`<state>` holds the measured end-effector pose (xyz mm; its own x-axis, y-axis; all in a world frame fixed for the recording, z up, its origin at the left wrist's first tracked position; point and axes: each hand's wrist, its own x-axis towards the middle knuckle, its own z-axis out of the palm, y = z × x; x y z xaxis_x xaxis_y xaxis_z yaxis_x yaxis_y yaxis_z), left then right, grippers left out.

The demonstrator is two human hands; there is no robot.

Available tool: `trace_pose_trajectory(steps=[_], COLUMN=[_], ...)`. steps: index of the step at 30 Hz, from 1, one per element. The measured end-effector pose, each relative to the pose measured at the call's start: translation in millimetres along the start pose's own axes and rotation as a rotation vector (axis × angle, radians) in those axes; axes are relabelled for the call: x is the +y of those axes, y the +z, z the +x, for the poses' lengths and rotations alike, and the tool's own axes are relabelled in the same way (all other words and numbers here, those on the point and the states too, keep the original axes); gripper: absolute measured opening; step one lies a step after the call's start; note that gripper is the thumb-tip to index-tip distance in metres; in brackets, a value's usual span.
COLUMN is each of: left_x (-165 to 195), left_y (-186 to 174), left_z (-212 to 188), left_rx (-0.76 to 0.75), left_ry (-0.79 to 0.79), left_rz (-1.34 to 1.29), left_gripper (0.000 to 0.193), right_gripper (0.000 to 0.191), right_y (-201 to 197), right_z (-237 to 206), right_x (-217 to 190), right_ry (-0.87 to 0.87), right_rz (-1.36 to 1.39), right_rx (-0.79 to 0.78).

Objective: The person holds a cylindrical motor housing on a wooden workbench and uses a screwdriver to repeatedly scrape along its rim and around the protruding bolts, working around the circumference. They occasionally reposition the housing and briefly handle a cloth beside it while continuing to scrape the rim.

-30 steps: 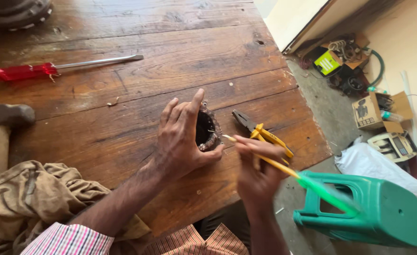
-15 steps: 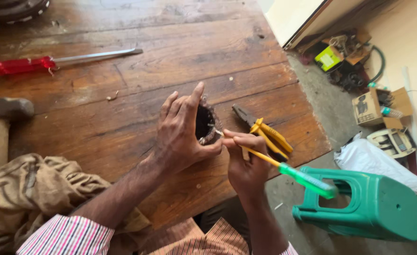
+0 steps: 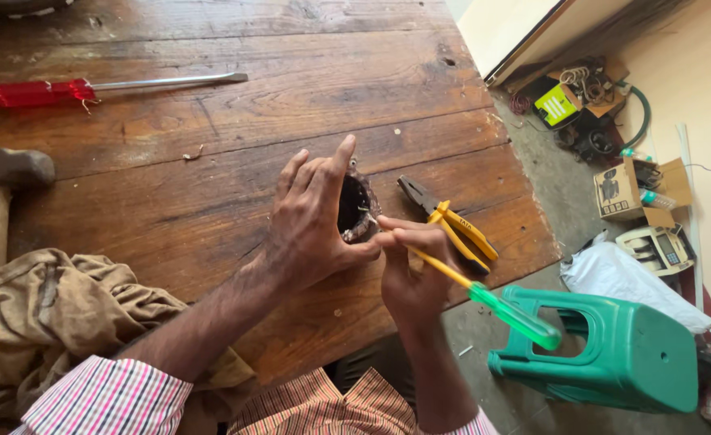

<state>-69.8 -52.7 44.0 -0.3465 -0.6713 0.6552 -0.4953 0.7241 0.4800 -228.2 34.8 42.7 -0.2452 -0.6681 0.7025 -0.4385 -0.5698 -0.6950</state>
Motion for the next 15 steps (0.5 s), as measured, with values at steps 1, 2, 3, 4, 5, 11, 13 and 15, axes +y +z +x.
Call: trace_pose_trajectory(steps=[1, 2, 3, 4, 5, 11, 13, 15], left_x=[-0.4, -0.9, -1.8, -2.5, -2.1, -4.2, -5.0, -5.7], left_y=[-0.4, -0.2, 0.0, 0.0, 1.2, 8.0, 8.7, 8.3], left_z=[-0.6, -0.7, -0.7, -1.1, -1.6, -0.5, -0.7, -0.8], left_rx=[0.004, 0.012, 0.012, 0.004, -0.01, 0.016, 0.001, -0.008], left_ry=[0.007, 0.018, 0.02, 0.016, 0.012, 0.037, 0.041, 0.031], left_rz=[0.005, 0.009, 0.018, 0.025, 0.021, 0.014, 0.024, 0.033], left_gripper=[0.122, 0.122, 0.122, 0.122, 0.121, 0.122, 0.121, 0.12], right_gripper=[0.019, 0.019, 0.02, 0.021, 0.02, 0.02, 0.022, 0.021], right_y=[1.1, 0.3, -0.5, -0.7, -1.4, -2.2, -2.1, -1.0], right_z=[-0.8, -1.8, -2.1, -2.9, -3.1, 0.5, 1.5, 2.5], right_x=[1.9, 3.3, 4.3, 5.0, 5.3, 5.8, 6.6, 9.4], right_ry=[0.041, 0.014, -0.014, -0.031, -0.066, 0.038, -0.07, -0.127], right_rz=[-0.005, -0.054, -0.096, -0.139, -0.139, -0.098, -0.055, -0.079], right_rx=[-0.042, -0.018, 0.0, 0.017, 0.022, 0.005, 0.085, 0.008])
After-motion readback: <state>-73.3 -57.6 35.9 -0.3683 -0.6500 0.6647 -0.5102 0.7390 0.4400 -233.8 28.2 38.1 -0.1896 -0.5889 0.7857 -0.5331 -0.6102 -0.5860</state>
